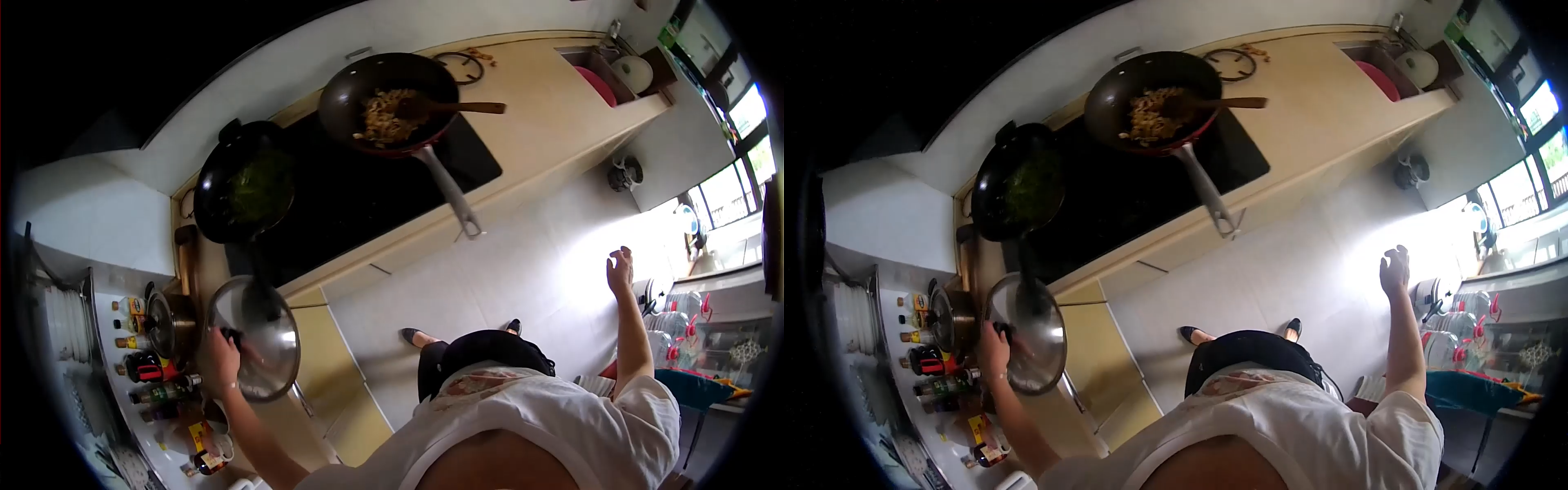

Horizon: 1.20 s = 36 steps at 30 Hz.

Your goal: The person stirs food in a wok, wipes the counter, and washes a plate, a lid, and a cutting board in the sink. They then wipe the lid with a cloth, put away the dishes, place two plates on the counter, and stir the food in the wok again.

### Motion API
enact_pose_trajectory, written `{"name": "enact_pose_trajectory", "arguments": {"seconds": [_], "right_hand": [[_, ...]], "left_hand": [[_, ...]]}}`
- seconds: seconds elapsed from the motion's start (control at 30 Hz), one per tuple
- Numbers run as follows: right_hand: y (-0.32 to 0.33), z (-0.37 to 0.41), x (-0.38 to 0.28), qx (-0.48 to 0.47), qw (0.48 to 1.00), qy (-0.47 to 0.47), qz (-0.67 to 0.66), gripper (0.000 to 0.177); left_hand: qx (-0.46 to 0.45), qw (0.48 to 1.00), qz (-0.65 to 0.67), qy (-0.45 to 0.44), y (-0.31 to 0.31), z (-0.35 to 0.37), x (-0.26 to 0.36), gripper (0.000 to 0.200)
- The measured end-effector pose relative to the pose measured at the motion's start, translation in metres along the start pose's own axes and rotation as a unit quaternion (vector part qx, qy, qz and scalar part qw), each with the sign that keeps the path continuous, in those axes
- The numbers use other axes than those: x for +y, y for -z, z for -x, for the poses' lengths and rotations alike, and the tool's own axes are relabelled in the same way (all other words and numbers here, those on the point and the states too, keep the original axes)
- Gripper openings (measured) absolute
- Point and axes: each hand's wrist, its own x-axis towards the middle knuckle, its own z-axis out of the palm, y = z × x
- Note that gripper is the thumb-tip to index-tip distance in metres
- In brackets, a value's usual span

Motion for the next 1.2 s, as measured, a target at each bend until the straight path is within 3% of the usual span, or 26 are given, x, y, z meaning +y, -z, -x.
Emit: {"name": "enact_pose_trajectory", "arguments": {"seconds": [0.13,0.37,0.43,0.47,0.53,0.57,0.6,0.77,1.07,1.2], "right_hand": [[-0.006,-0.006,0.029,-0.043,0.998,-0.033,-0.042,0.015],[-0.004,-0.03,0.149,-0.057,0.994,-0.066,-0.065,0.016],[-0.003,-0.035,0.186,-0.045,0.992,-0.089,-0.073,0.016],[-0.006,-0.038,0.207,-0.029,0.993,-0.082,-0.084,0.017],[0.004,-0.047,0.223,-0.047,0.987,-0.115,-0.105,0.015],[0.006,-0.052,0.227,-0.046,0.984,-0.123,-0.123,0.015],[0.007,-0.06,0.23,-0.044,0.981,-0.129,-0.142,0.014],[-0.01,-0.113,0.224,0.005,0.966,-0.062,-0.252,0.011],[0.043,-0.269,0.176,0.059,0.91,0.096,-0.399,0.012],[0.053,-0.351,0.204,0.065,0.907,0.098,-0.405,0.012]], "left_hand": [[0.064,0.994,0.058,-0.062,0.002,0.076,0.017,0.028],[0.058,0.99,0.114,-0.056,0.028,0.205,0.084,0.018],[0.072,0.968,0.239,-0.028,0.028,0.227,0.087,0.016],[0.072,0.969,0.235,-0.037,0.031,0.235,0.091,0.016],[0.047,0.853,0.517,0.06,0.043,0.248,0.109,0.017],[0.073,0.564,0.815,0.108,0.073,0.263,0.2,0.026],[0.091,0.527,0.839,0.102,0.089,0.263,0.246,0.026],[0.11,0.579,0.807,-0.039,0.127,0.238,0.361,0.026],[0.008,0.52,0.826,-0.218,0.156,0.14,0.62,0.026],[-0.072,0.466,0.848,-0.242,0.159,0.086,0.746,0.026]]}}
